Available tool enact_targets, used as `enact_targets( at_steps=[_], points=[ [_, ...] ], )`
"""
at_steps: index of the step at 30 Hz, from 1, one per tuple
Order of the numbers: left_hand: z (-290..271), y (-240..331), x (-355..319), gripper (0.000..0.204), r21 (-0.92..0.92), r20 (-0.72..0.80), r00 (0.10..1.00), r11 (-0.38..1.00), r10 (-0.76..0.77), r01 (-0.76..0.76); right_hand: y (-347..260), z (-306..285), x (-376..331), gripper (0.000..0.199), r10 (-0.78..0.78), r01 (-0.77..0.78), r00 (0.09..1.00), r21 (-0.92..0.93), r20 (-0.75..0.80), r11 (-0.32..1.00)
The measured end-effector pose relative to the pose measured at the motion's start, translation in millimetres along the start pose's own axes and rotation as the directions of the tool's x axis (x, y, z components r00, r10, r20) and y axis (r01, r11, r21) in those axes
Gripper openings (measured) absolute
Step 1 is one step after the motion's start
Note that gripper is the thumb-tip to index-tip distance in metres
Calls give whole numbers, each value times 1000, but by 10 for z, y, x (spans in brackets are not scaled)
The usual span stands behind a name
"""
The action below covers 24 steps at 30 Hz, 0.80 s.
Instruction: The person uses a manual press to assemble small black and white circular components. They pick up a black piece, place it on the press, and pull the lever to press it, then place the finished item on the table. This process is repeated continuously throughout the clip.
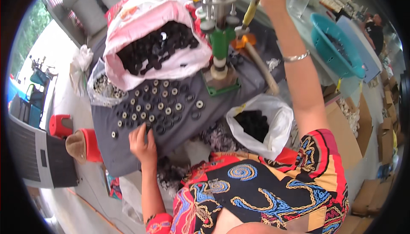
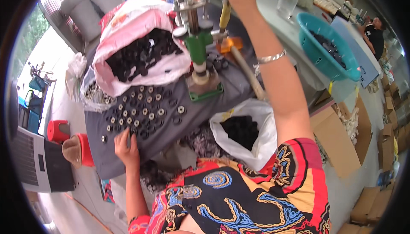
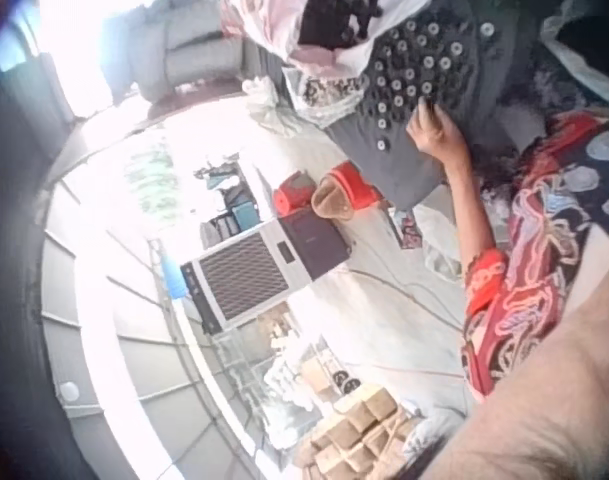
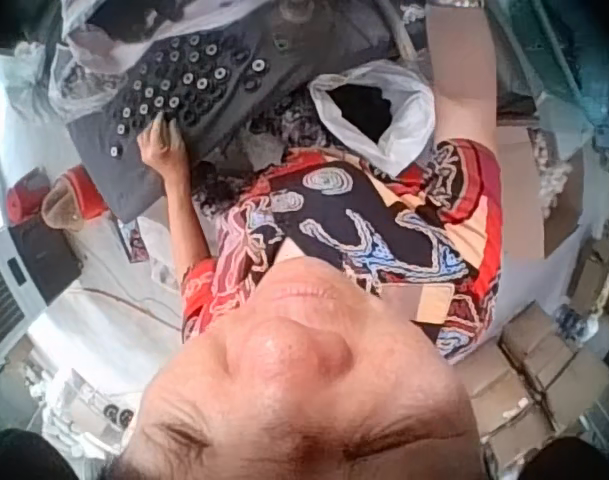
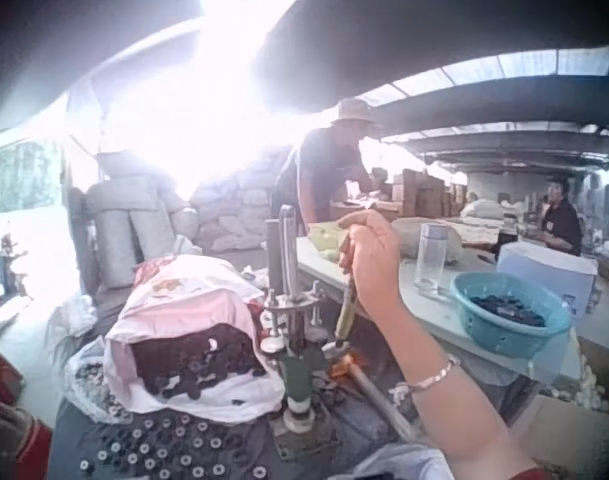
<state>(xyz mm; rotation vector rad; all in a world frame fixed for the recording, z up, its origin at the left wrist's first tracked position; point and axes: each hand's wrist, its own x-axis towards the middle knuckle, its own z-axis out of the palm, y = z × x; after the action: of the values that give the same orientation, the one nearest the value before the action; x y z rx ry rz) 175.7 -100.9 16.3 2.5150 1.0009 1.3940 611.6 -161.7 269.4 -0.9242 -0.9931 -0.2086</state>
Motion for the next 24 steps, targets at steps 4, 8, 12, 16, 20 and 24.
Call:
enact_targets(
  at_steps=[4,8,12,16,20,24],
  points=[
    [407,671,421,44,-310,86,989,940,-122,143,-23,25,28,20,-63,63,998,-1,0,998],
    [1127,963,671,57,-432,202,977,888,-73,156,-5,116,22,19,0,0,1000,31,9,1000],
    [1673,1142,873,65,-413,240,971,904,-11,113,-3,73,31,19,-5,5,1000,14,6,1000],
    [1899,1242,957,72,-401,239,971,910,-8,107,-66,69,10,19,40,-40,999,1,-3,999],
    [2071,1232,980,77,-461,196,981,884,13,81,-85,13,-29,20,54,-55,998,39,16,998],
    [2121,1235,969,79,-501,255,966,849,-40,167,-188,-59,-206,20,8,-8,1000,22,-9,1000]
  ],
)
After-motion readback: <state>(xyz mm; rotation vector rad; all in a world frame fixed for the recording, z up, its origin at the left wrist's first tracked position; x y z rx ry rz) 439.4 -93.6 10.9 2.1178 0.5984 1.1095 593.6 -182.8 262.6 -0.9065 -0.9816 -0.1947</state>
